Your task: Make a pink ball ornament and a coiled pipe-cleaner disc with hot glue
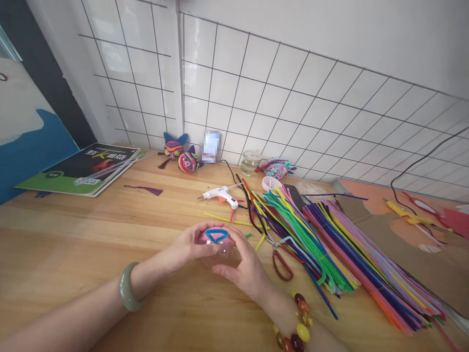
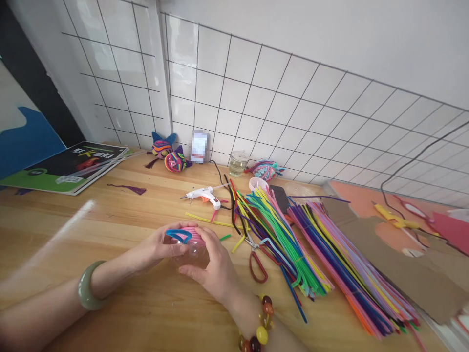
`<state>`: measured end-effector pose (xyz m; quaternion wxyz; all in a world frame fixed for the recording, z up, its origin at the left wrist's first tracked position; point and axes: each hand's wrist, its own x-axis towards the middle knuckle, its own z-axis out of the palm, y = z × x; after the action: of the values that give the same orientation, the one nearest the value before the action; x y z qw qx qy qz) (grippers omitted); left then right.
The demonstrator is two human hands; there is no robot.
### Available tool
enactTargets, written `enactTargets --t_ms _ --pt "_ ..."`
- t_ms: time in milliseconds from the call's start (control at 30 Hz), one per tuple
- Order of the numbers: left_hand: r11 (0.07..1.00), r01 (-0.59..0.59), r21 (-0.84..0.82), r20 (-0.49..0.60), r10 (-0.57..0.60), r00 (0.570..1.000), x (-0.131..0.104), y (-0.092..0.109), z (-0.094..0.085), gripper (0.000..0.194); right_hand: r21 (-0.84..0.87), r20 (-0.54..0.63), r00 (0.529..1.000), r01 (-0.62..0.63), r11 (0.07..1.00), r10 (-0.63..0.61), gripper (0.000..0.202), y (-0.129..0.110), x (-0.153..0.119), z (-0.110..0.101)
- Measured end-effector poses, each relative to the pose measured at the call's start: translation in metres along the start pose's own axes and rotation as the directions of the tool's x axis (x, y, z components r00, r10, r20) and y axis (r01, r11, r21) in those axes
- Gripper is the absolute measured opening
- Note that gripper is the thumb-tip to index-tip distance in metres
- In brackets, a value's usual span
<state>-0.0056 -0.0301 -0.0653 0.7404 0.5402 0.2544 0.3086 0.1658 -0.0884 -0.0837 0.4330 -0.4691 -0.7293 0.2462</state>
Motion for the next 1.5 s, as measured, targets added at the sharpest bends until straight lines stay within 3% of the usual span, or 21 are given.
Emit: enactTargets --t_ms 233,400,700,800,933,1133,1367,1500 --pt "0.993 -0.025 -0.115 -0.012 0.023 1.000 -0.002 0.002 -0.001 0.028 0.083 -0.022 0.999 -0.023 0.996 0.025 0.078 -0.004 0.003 -0.002" --pt "0.985 -0.008 -0.171 0.004 0.009 1.000 -0.003 0.000 -0.003 0.028 0.010 -0.023 1.000 0.021 1.000 -0.021 0.073 -0.010 0.005 -0.007" --pt "0.992 -0.027 -0.125 0.062 0.035 0.997 -0.004 0.000 -0.005 0.030 -0.083 -0.014 0.997 0.072 0.994 -0.074 0.073 -0.009 0.001 -0.009" --pt "0.992 -0.043 -0.118 0.093 0.054 0.994 -0.004 0.000 -0.005 0.040 0.007 -0.037 0.998 0.043 0.999 -0.042 0.068 -0.011 0.004 -0.008" --pt "0.989 -0.117 -0.085 0.165 0.130 0.978 -0.001 0.000 0.000 0.066 0.252 0.006 0.996 -0.087 0.964 0.089 0.060 -0.007 0.007 -0.007" --pt "0.988 -0.153 0.017 0.109 0.150 0.983 0.004 -0.007 0.000 0.058 0.525 0.110 0.986 -0.167 0.834 0.128 0.071 -0.002 0.008 -0.003" --pt "0.990 -0.119 0.081 0.033 0.117 0.993 0.000 -0.009 -0.001 0.059 0.605 0.135 0.976 -0.216 0.766 0.169 0.064 -0.007 0.008 0.002" --pt "0.990 -0.087 0.108 0.017 0.085 0.996 -0.004 -0.005 0.001 0.058 0.601 0.106 0.978 -0.209 0.771 0.182 0.062 -0.005 0.007 0.003"
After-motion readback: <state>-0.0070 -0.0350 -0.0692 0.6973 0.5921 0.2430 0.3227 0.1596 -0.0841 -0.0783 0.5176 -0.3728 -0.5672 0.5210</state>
